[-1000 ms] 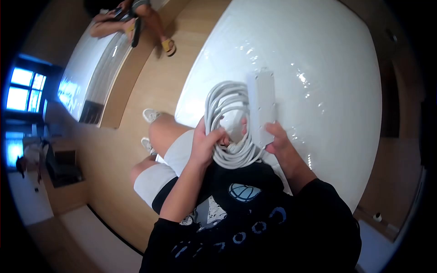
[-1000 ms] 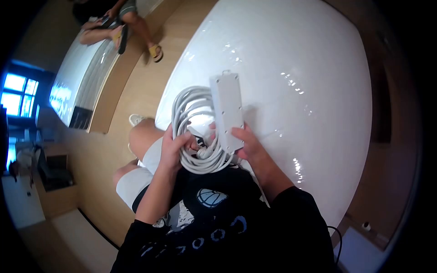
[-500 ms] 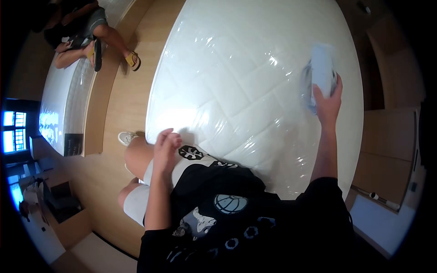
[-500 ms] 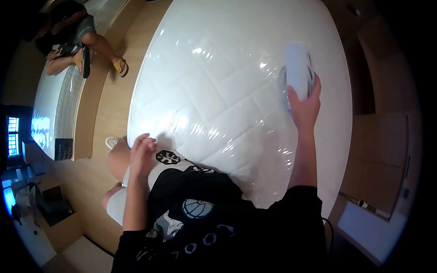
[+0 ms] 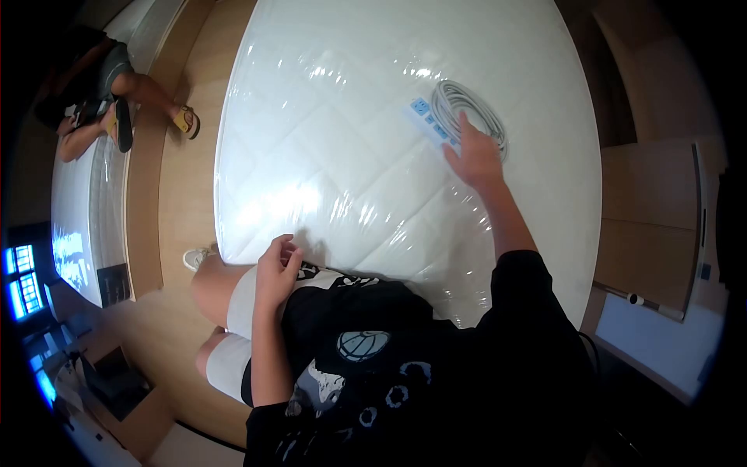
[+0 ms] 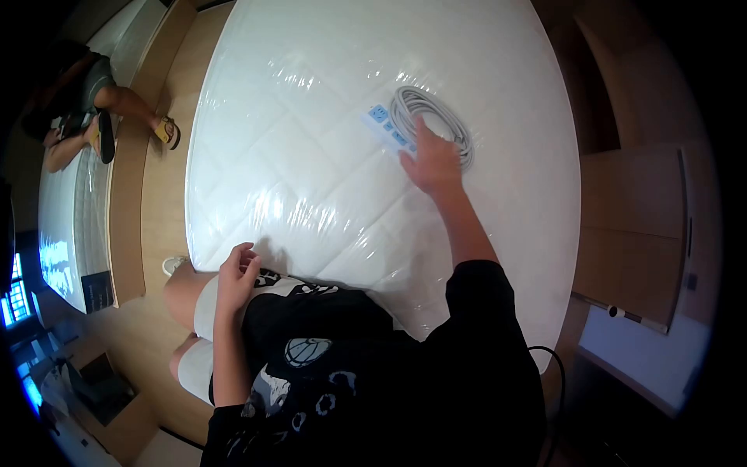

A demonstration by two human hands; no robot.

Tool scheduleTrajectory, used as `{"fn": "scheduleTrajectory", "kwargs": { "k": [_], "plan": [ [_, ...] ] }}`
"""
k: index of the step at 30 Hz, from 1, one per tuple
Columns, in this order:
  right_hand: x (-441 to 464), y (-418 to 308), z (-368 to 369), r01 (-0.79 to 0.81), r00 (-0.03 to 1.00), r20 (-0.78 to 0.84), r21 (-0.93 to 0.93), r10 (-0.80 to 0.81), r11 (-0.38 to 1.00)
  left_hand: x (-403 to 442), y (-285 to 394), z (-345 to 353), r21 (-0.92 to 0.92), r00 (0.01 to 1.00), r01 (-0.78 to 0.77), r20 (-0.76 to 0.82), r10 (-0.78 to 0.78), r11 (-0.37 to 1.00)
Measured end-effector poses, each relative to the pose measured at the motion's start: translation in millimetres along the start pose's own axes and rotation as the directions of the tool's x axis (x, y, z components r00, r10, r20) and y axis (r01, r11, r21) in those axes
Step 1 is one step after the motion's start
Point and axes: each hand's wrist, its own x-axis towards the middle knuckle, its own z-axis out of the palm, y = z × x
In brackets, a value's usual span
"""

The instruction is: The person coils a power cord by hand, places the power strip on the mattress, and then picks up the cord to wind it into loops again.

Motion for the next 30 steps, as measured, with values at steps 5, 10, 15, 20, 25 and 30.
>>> {"fn": "scheduleTrajectory", "kwargs": {
  "k": [5,10,15,20,25,30],
  "plan": [
    [0,25,-34,-0.031,0.996,-0.087,-0.261,0.008,0.965,-1,-4,2,0.049,0.999,-0.017,0.028,0.016,0.999],
    [-8,51,-12,-0.191,0.968,0.160,-0.019,0.191,0.981,-2,0,2,0.078,1.000,-0.016,0.028,0.014,0.997],
    [-20,4,-45,-0.520,0.796,0.399,0.066,0.456,0.851,-3,-1,3,0.114,0.999,-0.044,0.016,0.042,0.993],
    [-70,10,-18,-0.345,0.910,0.398,0.570,0.116,0.746,-3,0,4,0.198,0.997,-0.069,0.049,0.061,0.978],
    [-85,-28,-13,-0.275,0.890,0.456,0.560,-0.014,0.781,-5,-3,4,0.257,0.994,-0.100,0.065,0.086,0.961],
    [-77,-51,-17,-0.193,0.910,0.411,0.311,0.052,0.930,-8,-7,4,0.302,0.993,-0.120,0.052,0.110,0.946]
  ]
}}
